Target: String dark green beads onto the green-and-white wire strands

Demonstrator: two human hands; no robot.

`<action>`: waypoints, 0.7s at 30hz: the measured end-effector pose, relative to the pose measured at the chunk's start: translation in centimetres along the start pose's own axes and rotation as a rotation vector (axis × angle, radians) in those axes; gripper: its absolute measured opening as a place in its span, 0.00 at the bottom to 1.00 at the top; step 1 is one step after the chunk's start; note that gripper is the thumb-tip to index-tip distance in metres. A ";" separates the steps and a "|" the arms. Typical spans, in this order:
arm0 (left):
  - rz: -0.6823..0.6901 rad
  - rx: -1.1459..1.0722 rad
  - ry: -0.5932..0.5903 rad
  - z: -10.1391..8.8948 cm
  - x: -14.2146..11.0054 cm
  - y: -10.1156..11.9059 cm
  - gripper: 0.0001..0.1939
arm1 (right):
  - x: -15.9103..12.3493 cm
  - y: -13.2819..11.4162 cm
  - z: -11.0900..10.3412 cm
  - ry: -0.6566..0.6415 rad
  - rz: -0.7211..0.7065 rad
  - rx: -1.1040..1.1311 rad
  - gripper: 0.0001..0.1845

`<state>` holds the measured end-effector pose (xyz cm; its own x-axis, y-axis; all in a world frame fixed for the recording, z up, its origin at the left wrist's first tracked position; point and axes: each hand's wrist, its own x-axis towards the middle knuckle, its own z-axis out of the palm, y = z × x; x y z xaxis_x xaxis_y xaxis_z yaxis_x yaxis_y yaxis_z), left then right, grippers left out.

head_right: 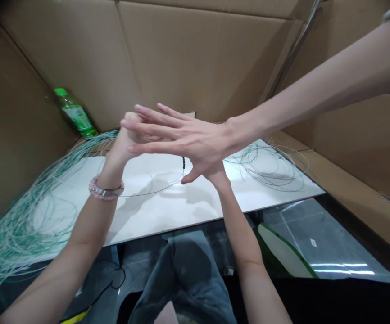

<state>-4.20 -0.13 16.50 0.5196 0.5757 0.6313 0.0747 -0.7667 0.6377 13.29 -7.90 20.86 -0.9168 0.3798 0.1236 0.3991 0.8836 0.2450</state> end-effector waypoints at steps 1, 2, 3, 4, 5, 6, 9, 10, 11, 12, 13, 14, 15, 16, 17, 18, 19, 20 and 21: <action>-0.032 -0.001 -0.030 0.6 -0.1 -1.2 0.02 | 0.0 0.4 0.4 -0.010 -0.002 -0.008 0.53; -0.098 -0.027 -0.039 1.3 -0.3 -2.6 0.02 | -0.1 0.9 0.9 -0.018 -0.003 -0.010 0.54; -0.178 -0.073 -0.091 2.0 -0.6 -4.0 0.04 | -0.2 1.5 1.6 -0.029 -0.003 -0.007 0.55; -0.270 -0.123 -0.144 2.7 -0.9 -5.5 0.05 | -0.3 2.2 2.3 -0.042 -0.004 0.000 0.55; -0.319 -0.140 -0.161 3.4 -1.4 -7.0 0.05 | -0.4 2.8 3.0 -0.058 0.003 0.011 0.55; -0.367 -0.155 -0.171 4.1 -1.9 -8.4 0.06 | -0.4 3.4 3.6 -0.073 0.019 0.028 0.54; -0.500 -0.202 -0.195 5.7 -3.5 -11.6 0.06 | -0.3 4.1 4.5 -0.108 0.094 0.146 0.51; -0.534 -0.216 -0.196 6.0 -3.9 -12.4 0.07 | -0.2 3.8 4.3 -0.105 0.120 0.212 0.50; -0.561 -0.227 -0.192 6.3 -4.3 -13.0 0.07 | -0.2 3.1 3.8 -0.087 0.151 0.286 0.49; -0.580 -0.236 -0.183 6.6 -4.6 -13.6 0.07 | -0.4 2.1 3.0 -0.054 0.185 0.366 0.48; -0.592 -0.245 -0.175 6.7 -4.9 -14.0 0.08 | -0.8 0.9 2.1 -0.007 0.234 0.445 0.48; -0.600 -0.253 -0.168 6.9 -5.1 -14.3 0.08 | -1.3 -0.5 1.3 0.059 0.305 0.512 0.46; -0.603 -0.261 -0.164 7.1 -5.2 -14.6 0.09 | -2.1 -1.8 0.6 0.120 0.389 0.576 0.43; -0.603 -0.269 -0.163 7.2 -5.3 -14.8 0.09 | -3.1 -3.1 0.3 0.167 0.500 0.637 0.39; -0.603 -0.276 -0.163 7.3 -5.4 -15.0 0.09 | -4.1 -4.0 0.4 0.178 0.606 0.690 0.37; -0.602 -0.284 -0.163 7.4 -5.4 -15.2 0.10 | -5.2 -4.4 1.0 0.183 0.704 0.734 0.36; -0.604 -0.292 -0.163 7.5 -5.4 -15.4 0.10 | -6.1 -4.4 1.9 0.167 0.812 0.769 0.35; -0.609 -0.300 -0.162 7.6 -5.4 -15.5 0.11 | -6.9 -3.8 3.2 0.145 0.906 0.783 0.36; -0.616 -0.307 -0.162 7.6 -5.3 -15.7 0.10 | -7.3 -2.9 4.7 0.158 0.991 0.786 0.36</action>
<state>-1.67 6.65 -0.24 0.5818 0.8113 0.0567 0.1652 -0.1862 0.9685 18.77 -11.96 14.72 -0.1999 0.9784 0.0526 0.7422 0.1863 -0.6438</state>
